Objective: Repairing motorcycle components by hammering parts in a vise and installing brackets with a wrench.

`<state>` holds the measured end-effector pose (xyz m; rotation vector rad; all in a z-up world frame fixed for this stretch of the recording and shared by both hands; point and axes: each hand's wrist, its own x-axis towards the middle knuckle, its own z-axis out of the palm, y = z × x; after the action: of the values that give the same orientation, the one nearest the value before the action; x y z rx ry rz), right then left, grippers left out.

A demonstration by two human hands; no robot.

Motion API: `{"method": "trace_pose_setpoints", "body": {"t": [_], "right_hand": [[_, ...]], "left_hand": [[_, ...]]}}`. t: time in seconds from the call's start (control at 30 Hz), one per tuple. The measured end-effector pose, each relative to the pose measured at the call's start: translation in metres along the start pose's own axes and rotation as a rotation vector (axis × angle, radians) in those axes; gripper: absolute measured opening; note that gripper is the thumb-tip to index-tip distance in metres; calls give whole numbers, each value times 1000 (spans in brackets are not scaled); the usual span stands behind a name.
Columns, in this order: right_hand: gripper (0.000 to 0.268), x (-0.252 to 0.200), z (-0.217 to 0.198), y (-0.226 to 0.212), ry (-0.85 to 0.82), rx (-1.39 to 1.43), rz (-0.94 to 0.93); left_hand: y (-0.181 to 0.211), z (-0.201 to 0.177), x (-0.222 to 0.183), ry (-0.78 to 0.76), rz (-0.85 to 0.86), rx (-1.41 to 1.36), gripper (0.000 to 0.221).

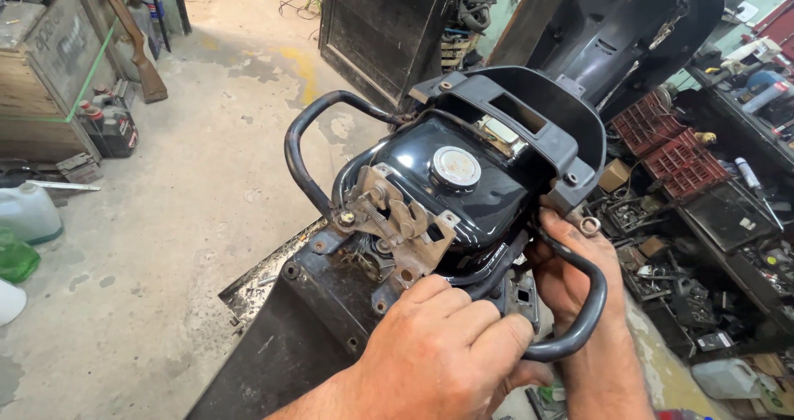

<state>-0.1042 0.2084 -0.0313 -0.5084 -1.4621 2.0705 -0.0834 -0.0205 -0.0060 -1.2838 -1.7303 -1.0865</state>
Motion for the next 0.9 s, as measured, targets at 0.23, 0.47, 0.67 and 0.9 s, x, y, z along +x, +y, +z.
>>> {"method": "trace_pose_setpoints", "body": {"t": [0.23,0.47,0.67,0.9], "right_hand": [[20,1,2,-3,-20,-67,-15],[20,10,-15,8,174,51,118],[18,12,-11,9,30,54,7],[19,7,-2,5,61,-47,-55]], "left_hand": [[-1,-1,1,-22,-6,-42,35],[-1,-1,-2,-80,-7,-41,34],[-2,-1,2,-122,-31,-118,29],[0,-3,0,-122,-30,-97,24]]}}
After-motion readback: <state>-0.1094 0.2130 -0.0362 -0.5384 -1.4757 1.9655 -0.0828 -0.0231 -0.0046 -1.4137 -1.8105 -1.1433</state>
